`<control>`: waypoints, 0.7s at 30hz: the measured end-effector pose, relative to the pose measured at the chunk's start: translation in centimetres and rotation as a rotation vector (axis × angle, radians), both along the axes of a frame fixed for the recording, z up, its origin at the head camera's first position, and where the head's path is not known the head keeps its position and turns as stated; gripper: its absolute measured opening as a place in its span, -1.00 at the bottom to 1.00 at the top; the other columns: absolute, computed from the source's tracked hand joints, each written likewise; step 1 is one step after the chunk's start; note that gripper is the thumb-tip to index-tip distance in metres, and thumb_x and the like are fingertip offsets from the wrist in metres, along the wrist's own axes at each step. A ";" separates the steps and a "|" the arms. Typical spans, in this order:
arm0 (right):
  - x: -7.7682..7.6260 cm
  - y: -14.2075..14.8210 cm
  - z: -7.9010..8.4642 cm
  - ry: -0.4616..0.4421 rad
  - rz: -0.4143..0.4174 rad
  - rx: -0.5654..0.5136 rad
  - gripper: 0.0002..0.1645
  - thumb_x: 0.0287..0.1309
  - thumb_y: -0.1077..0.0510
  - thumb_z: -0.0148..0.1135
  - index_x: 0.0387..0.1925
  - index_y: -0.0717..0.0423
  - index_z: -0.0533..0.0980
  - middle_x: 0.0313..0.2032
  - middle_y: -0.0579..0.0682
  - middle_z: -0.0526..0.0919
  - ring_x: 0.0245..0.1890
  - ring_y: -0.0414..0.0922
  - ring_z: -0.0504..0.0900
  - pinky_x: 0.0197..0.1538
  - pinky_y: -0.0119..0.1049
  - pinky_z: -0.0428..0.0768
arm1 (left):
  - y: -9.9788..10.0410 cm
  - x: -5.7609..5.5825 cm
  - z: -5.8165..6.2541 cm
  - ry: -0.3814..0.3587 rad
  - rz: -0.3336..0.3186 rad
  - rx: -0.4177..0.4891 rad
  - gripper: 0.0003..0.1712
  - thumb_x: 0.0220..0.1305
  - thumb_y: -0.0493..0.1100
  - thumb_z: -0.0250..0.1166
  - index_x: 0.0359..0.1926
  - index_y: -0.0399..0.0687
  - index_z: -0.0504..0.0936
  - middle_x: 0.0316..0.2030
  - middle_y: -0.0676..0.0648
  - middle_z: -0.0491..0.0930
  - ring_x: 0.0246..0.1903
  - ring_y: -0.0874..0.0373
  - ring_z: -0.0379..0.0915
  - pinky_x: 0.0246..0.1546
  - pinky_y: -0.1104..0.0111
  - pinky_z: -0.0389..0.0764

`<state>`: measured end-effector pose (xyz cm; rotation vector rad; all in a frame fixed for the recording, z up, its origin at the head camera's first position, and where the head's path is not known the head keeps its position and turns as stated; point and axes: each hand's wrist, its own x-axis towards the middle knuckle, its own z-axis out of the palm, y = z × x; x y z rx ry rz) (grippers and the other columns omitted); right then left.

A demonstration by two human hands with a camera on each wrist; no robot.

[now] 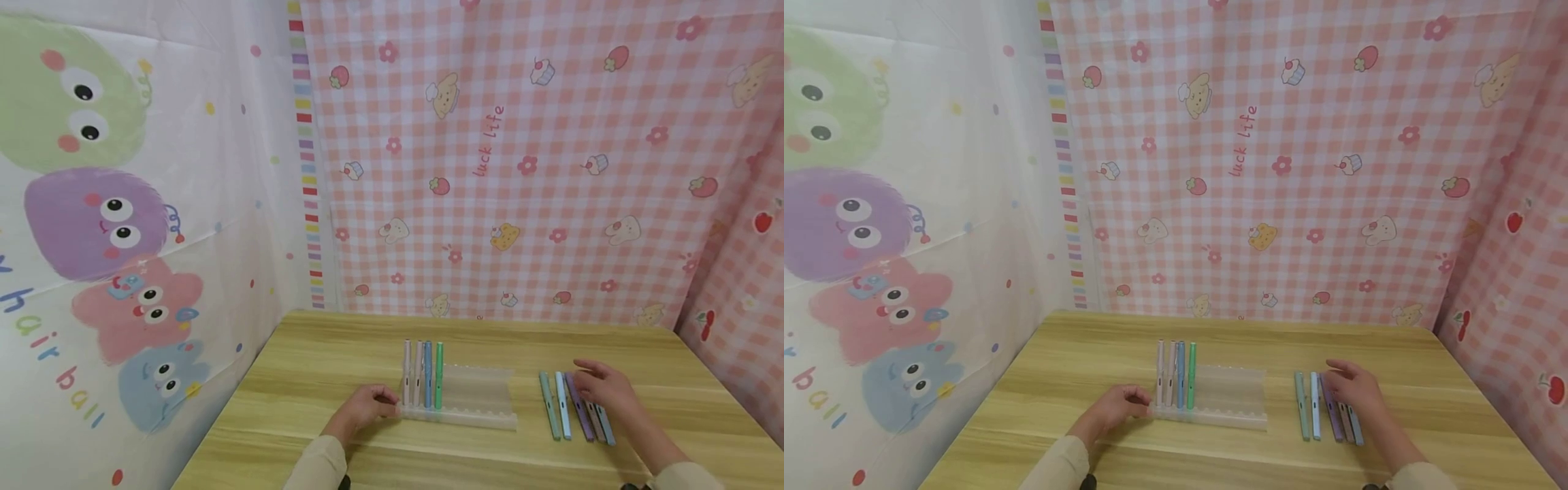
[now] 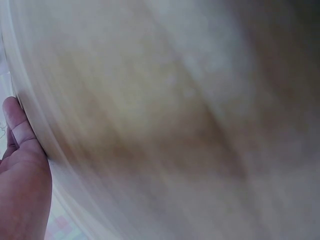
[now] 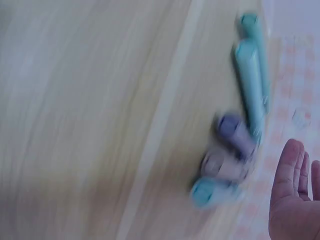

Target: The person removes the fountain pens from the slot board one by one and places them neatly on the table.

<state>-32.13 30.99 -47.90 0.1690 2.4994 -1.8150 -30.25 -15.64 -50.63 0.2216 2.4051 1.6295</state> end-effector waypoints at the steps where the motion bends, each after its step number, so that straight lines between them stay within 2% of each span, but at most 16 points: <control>1: 0.1 -0.6 0.1 0.004 0.007 -0.010 -0.29 0.41 0.11 0.14 0.38 0.47 0.17 0.02 0.21 0.61 -0.23 -0.29 0.62 -0.13 -0.28 0.66 | 0.0 0.0 0.0 -0.001 0.002 -0.001 -0.82 0.16 -0.35 0.40 -0.20 -0.30 0.64 -0.30 -0.02 0.61 -0.30 0.17 0.48 -0.23 0.30 0.54; 9: 0.7 -4.7 0.3 0.049 0.078 -0.100 -0.29 0.40 0.08 0.18 0.34 0.49 0.23 0.14 0.27 0.55 -0.14 -0.29 0.63 -0.01 -0.29 0.62 | -0.1 0.1 0.0 -0.003 0.002 0.003 -0.82 0.17 -0.33 0.40 -0.19 -0.29 0.65 -0.30 -0.02 0.61 -0.29 0.17 0.48 -0.22 0.30 0.55; 15: 0.8 -7.3 0.3 0.049 0.085 -0.119 -0.33 0.39 0.06 0.19 0.32 0.43 0.30 0.16 0.28 0.53 -0.07 -0.17 0.64 -0.01 -0.27 0.63 | -0.1 0.1 0.0 0.004 -0.003 -0.008 -0.81 0.18 -0.32 0.40 -0.18 -0.28 0.65 -0.30 -0.02 0.61 -0.29 0.17 0.49 -0.21 0.29 0.56; 21: 1.1 -10.1 0.4 0.060 0.063 -0.112 -0.36 0.37 0.04 0.22 0.25 0.43 0.37 0.09 0.27 0.58 -0.01 -0.01 0.64 -0.02 -0.26 0.63 | -0.2 0.0 -0.2 0.008 -0.007 -0.004 -0.83 0.18 -0.34 0.40 -0.19 -0.28 0.65 -0.32 0.00 0.61 -0.30 0.18 0.50 -0.22 0.30 0.56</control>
